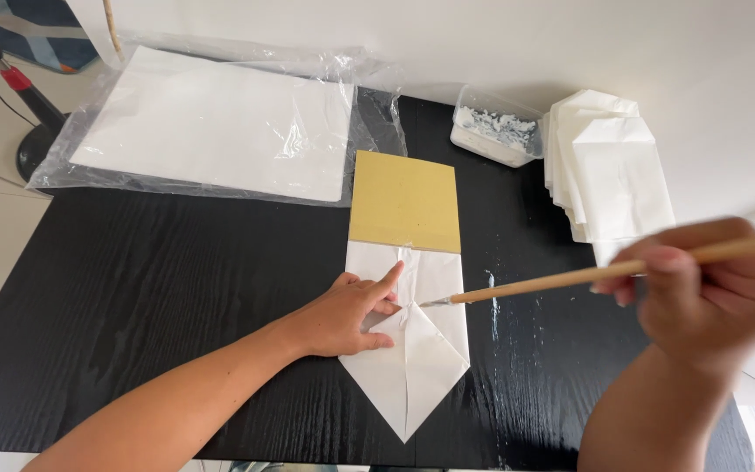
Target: Folding the bottom of a white bag and applying glue with a brush to seal it.
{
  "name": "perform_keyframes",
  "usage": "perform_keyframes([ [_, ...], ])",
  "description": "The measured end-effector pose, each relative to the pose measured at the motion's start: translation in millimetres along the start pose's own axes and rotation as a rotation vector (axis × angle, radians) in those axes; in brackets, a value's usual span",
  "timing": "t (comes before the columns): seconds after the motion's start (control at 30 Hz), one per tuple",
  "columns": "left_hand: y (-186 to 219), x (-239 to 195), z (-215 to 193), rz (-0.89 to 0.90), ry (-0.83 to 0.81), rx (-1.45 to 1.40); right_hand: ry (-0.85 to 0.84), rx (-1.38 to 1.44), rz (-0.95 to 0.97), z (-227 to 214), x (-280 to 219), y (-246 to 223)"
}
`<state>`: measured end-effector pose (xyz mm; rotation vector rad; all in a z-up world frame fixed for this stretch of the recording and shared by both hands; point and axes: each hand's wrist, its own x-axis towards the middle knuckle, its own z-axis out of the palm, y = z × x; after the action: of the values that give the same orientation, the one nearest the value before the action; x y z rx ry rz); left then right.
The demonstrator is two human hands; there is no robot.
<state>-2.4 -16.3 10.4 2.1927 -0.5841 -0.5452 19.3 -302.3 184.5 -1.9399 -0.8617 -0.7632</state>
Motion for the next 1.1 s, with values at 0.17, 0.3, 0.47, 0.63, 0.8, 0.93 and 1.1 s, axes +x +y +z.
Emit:
perform_keyframes([
  [0.17, 0.1, -0.8, -0.2, 0.003, 0.015, -0.003, 0.099, -0.055, -0.040, -28.3, -61.2, 14.8],
  [0.3, -0.4, -1.0, 0.9, 0.003, 0.019, 0.022, 0.252, -0.158, 0.287, -25.5, -135.4, 0.1],
  [0.47, -2.8, -0.1, 2.6, 0.016, 0.027, 0.028, 0.414, 0.135, 0.499, -34.6, -230.3, -5.9],
  [0.63, 0.2, -2.0, 1.7, 0.019, 0.038, 0.036, 0.486, 0.209, 0.711, -21.2, -264.4, -22.9],
  [0.8, -1.6, -3.3, 0.8, 0.026, 0.014, 0.033, 0.385, 0.086, 0.887, -12.2, -237.0, -55.1],
  [0.93, -7.7, -1.0, 4.1, 0.053, 0.029, 0.044, 0.338, 0.117, 0.809, -15.4, -234.7, -40.0],
  [1.1, -9.7, 1.0, 5.7, 0.068, 0.030, 0.059, 0.230, 0.184, 0.785, -8.1, -220.0, -34.5],
])
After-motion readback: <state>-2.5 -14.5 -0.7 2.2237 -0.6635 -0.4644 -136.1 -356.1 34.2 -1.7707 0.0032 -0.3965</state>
